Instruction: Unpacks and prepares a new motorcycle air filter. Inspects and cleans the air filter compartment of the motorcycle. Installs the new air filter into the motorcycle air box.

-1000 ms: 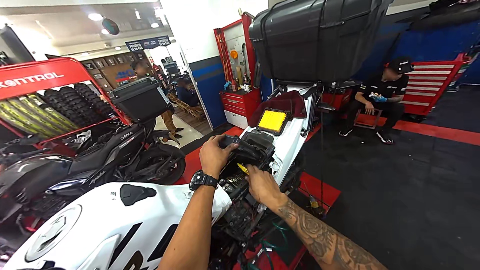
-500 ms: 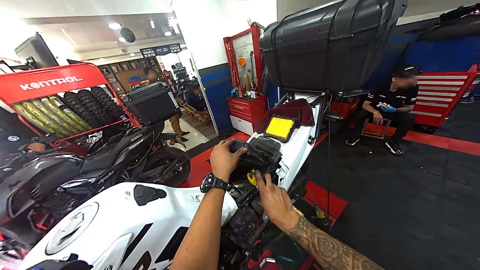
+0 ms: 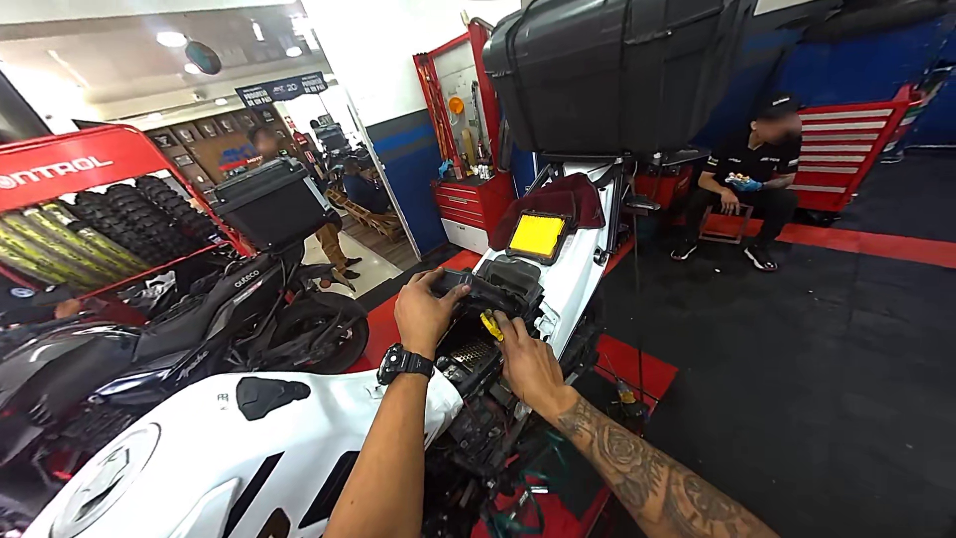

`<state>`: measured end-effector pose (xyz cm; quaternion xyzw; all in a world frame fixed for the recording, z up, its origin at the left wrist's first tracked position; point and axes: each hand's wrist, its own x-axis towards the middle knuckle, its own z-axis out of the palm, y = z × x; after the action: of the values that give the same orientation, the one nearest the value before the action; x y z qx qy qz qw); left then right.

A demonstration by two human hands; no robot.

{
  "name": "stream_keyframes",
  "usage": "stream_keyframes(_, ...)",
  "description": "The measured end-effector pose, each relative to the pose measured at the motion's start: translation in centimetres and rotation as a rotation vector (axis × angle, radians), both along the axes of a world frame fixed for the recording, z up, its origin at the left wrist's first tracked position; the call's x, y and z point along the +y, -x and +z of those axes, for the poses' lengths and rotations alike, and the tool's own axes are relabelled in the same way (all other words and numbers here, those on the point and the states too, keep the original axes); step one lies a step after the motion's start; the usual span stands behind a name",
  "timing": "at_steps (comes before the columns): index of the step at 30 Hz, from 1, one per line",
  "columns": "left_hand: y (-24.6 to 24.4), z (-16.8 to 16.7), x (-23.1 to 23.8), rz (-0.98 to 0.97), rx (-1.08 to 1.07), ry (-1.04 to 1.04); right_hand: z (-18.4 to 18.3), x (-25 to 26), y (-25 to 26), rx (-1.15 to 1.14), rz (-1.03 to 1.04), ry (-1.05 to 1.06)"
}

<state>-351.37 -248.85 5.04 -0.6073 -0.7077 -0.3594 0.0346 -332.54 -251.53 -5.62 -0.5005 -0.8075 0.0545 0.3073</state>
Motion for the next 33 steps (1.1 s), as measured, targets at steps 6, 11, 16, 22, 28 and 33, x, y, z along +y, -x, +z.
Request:
stream_keyframes(6,0.0,-0.2,-0.2,-0.013,0.001,-0.017,1.1,1.8,-1.0,-0.12,0.018,0.324)
stream_keyframes(11,0.0,-0.4,0.0,-0.037,0.0,-0.038,2.9,4.1,-1.3,0.011,0.303,0.649)
stream_keyframes(16,0.1,-0.6,0.4,-0.035,0.008,-0.055,4.7,4.7,-1.9,-0.223,0.155,0.489)
stream_keyframes(22,-0.1,-0.3,0.4,-0.051,0.003,-0.047,6.0,4.2,-2.0,-0.295,0.177,0.509)
stream_keyframes(28,-0.3,-0.2,0.7,-0.045,0.004,-0.058,3.7,4.0,0.5,0.035,0.28,0.426)
stream_keyframes(33,-0.2,-0.3,0.6,-0.05,0.019,-0.069,2.7,1.6,1.6,-0.048,0.101,0.118)
